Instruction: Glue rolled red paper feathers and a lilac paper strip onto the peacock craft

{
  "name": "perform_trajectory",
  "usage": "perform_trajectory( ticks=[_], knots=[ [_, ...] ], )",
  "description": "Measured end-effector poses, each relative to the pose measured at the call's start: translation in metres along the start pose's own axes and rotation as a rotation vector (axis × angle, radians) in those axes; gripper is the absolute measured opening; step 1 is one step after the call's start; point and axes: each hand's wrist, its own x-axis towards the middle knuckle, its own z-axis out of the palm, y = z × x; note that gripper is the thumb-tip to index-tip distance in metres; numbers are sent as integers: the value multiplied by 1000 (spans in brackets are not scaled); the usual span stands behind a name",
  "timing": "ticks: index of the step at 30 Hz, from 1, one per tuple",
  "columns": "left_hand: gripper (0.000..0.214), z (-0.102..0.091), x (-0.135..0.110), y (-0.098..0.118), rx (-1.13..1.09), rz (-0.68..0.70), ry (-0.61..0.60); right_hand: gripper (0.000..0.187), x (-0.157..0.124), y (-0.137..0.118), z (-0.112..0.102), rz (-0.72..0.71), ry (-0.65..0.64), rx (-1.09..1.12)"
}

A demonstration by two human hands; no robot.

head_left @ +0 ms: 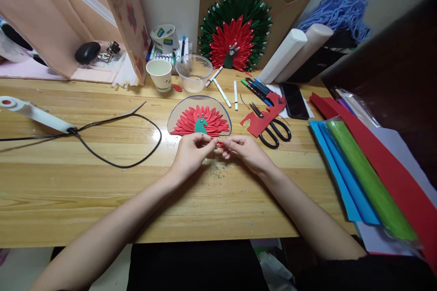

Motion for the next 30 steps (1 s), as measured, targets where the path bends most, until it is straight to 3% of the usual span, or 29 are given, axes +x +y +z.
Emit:
perform_trajectory(
  ticks=[7,22,30],
  knots=[
    [20,-2,0,-1,95,103,-78,27,1,2,-5,98,-96,76],
    [19,-8,0,4,274,201,-169,23,-3,-4,-5,134,-123,-14],
    [20,-10,3,1,277,147,-187,22,-4,-6,-5,109,-130,-80]
  ],
)
